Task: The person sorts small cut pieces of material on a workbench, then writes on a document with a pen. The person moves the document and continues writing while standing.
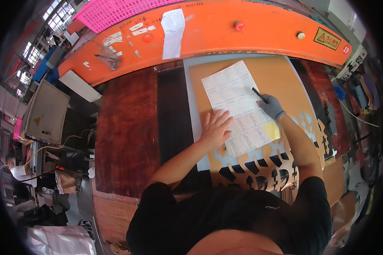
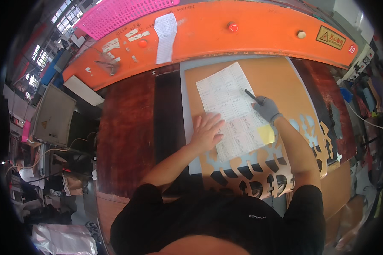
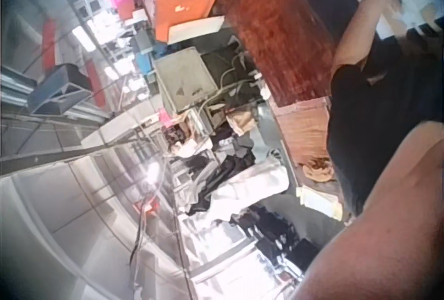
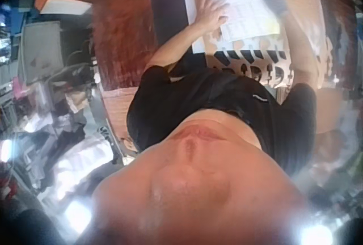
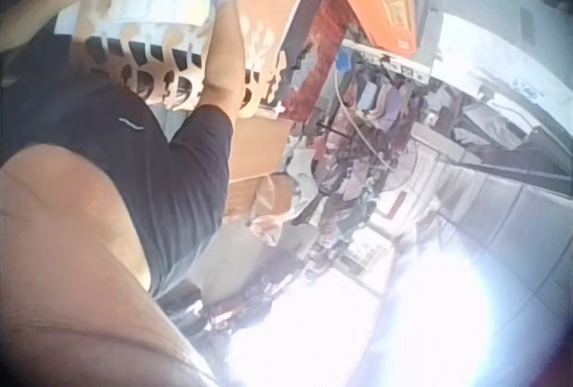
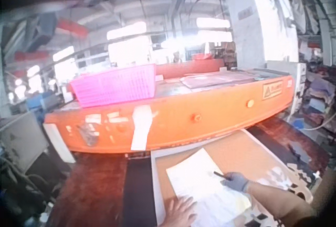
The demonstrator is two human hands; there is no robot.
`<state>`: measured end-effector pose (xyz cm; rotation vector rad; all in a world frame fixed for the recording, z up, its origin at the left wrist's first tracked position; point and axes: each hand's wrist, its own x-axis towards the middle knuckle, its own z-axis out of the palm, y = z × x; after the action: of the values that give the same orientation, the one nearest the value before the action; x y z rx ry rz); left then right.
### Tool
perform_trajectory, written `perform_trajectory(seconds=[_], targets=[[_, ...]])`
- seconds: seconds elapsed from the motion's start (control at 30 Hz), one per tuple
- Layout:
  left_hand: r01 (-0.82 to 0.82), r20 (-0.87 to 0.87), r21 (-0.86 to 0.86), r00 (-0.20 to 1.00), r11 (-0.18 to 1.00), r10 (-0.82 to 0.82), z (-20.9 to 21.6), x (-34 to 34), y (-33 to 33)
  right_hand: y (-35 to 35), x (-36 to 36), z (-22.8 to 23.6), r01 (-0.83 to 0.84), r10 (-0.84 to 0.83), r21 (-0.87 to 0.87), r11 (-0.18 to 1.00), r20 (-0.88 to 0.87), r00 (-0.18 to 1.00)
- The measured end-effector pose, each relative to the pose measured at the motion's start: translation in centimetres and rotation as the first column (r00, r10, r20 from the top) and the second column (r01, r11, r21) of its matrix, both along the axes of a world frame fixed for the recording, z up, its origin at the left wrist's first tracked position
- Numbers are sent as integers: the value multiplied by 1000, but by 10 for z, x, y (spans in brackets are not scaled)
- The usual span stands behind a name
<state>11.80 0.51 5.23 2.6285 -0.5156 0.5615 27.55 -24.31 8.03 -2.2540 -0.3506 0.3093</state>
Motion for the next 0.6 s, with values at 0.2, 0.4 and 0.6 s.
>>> perform_trajectory(seconds=[0.2, 0.4, 0.6], targets=[[49, -121, 25, 992, 998, -46, -8, 6, 0, 3, 6, 13, 83, -68, -22, 996, 388, 919], [10, -198, 75, 980, 997, 5, -9, 8, -2, 23, 9, 67, -34, -107, 507, 861, 246, 963], [12, -177, -4, 984, 1000, -12, -3, 8, -2, 94, -9, 29, -144, 313, 687, 712, -126, 941]])
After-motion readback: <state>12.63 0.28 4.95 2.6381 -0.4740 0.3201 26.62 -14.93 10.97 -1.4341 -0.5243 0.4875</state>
